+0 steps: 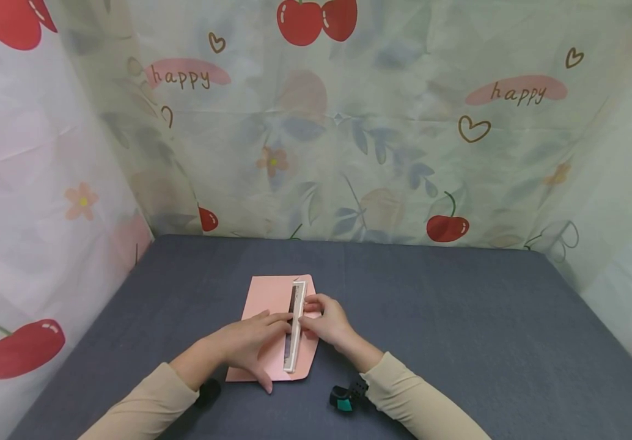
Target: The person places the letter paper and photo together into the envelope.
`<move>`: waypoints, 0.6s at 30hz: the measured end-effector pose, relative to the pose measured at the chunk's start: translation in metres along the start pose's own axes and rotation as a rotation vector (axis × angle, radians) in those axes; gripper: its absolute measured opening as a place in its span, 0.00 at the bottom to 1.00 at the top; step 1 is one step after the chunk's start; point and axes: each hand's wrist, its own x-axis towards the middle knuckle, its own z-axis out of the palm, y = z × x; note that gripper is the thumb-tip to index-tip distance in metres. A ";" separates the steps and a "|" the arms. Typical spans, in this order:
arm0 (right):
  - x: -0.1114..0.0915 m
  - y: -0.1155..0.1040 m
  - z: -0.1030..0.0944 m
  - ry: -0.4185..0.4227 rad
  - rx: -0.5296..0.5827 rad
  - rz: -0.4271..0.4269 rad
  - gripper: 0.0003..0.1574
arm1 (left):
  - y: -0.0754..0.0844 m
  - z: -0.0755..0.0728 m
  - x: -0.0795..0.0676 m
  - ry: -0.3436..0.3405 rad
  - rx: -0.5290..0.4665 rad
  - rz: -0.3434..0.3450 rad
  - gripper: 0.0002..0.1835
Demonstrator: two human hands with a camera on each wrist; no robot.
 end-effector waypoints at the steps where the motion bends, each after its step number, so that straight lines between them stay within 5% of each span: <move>1: 0.000 0.000 0.000 0.001 -0.006 -0.004 0.28 | 0.000 0.000 0.000 -0.003 -0.002 -0.003 0.51; 18: 0.001 0.001 0.001 -0.013 -0.003 0.003 0.28 | 0.000 0.000 0.000 0.000 -0.004 -0.001 0.51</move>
